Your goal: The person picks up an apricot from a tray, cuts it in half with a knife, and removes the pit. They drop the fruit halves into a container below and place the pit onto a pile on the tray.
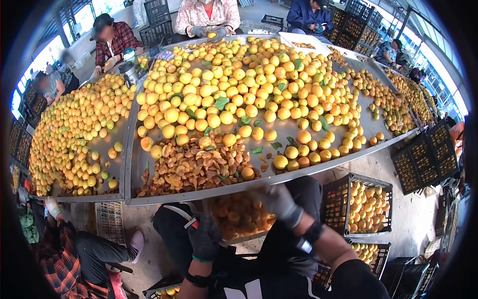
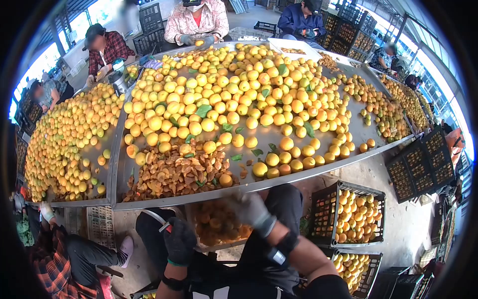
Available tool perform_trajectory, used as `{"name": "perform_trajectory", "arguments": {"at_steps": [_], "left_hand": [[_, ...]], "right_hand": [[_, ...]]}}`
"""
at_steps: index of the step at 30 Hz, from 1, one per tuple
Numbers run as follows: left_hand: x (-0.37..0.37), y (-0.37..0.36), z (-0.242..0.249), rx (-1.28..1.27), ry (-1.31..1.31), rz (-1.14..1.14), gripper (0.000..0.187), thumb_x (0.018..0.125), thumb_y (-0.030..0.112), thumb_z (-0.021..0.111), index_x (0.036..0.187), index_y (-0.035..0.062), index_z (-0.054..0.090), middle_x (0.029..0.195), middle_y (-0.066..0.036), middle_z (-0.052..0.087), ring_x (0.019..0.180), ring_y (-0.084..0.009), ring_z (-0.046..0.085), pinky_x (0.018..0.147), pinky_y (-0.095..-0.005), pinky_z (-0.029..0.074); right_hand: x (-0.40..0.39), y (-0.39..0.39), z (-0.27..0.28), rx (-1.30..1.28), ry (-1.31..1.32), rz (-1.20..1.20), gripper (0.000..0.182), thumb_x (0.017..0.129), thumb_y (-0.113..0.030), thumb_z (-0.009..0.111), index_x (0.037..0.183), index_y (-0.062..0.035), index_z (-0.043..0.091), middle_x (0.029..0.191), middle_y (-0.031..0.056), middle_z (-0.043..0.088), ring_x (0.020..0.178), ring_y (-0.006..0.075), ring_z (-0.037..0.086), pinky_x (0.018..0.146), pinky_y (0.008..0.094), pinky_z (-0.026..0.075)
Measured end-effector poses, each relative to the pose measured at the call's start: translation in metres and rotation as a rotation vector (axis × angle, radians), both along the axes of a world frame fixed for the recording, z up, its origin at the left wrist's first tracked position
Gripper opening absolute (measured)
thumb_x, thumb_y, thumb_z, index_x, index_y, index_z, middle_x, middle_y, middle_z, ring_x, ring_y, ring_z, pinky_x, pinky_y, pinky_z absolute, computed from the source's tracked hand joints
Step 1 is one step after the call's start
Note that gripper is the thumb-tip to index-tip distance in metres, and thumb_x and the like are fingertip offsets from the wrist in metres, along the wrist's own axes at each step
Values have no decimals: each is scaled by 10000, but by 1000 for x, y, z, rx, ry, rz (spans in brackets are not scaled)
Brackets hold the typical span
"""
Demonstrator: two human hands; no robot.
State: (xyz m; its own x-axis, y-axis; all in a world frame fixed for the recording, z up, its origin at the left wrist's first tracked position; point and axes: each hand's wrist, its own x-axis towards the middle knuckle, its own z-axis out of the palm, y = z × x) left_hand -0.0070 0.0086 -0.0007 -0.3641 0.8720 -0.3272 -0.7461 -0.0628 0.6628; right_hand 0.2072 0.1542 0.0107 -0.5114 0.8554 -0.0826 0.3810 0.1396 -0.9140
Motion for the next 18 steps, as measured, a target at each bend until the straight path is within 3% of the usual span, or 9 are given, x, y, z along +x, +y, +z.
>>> {"name": "perform_trajectory", "arguments": {"at_steps": [1,2,3,5,9,13,15,17,18], "left_hand": [[-4,-1,-15,-36,-71,-48,35,945,112,554,932,144,560,685,27,487,500,-74,444,383,-222,345],[-6,-2,-24,-72,-142,-97,63,944,91,538,958,146,566,735,17,511,535,-75,460,384,-229,342],[-4,-2,-25,-73,-139,-99,63,944,91,538,958,146,566,735,17,511,535,-75,460,384,-229,342],[3,4,-25,-212,149,-196,30,937,142,558,947,123,579,689,17,515,509,-80,482,394,-232,358],[7,4,1,-256,217,-452,90,933,190,585,933,100,585,623,18,507,470,-85,487,406,-223,369],[9,7,5,-309,308,-533,129,937,213,591,902,89,600,590,20,505,444,-83,483,412,-215,379],[13,8,2,-298,306,-548,143,938,222,592,895,86,606,602,27,513,455,-75,493,413,-211,382],[15,10,-8,-226,565,-520,174,912,249,629,898,77,623,600,-23,558,505,-137,574,451,-264,431],[14,12,-10,-239,566,-513,174,912,249,629,898,77,623,600,-23,558,505,-137,574,451,-264,431]], "right_hand": [[7,25,8,474,-142,12,240,888,-64,588,1117,6,600,948,109,664,910,196,631,771,261,496],[5,38,64,207,-37,-222,216,846,-35,606,1060,-10,627,864,107,658,873,236,635,766,252,493],[29,84,39,526,-322,-216,288,797,-21,620,1086,-34,624,967,125,652,932,289,625,803,297,501],[72,156,9,716,-637,-227,387,749,-114,634,1136,-112,622,1196,136,585,1136,337,534,929,431,462],[108,203,-8,379,-806,-121,353,831,-249,590,1180,-205,618,1254,123,568,1157,354,540,978,412,451],[100,188,21,332,-819,-224,346,844,-280,608,1170,-164,605,1163,108,609,1051,288,609,945,370,479],[80,158,36,-347,513,-505,324,859,-262,617,1134,-93,589,1049,88,623,941,207,632,869,342,518],[69,114,4,150,362,-58,309,928,-252,545,1119,-9,542,953,77,631,868,166,627,739,270,535],[44,81,19,-137,541,-84,362,936,-277,537,1183,-13,509,965,86,628,869,179,628,734,280,539]]}}
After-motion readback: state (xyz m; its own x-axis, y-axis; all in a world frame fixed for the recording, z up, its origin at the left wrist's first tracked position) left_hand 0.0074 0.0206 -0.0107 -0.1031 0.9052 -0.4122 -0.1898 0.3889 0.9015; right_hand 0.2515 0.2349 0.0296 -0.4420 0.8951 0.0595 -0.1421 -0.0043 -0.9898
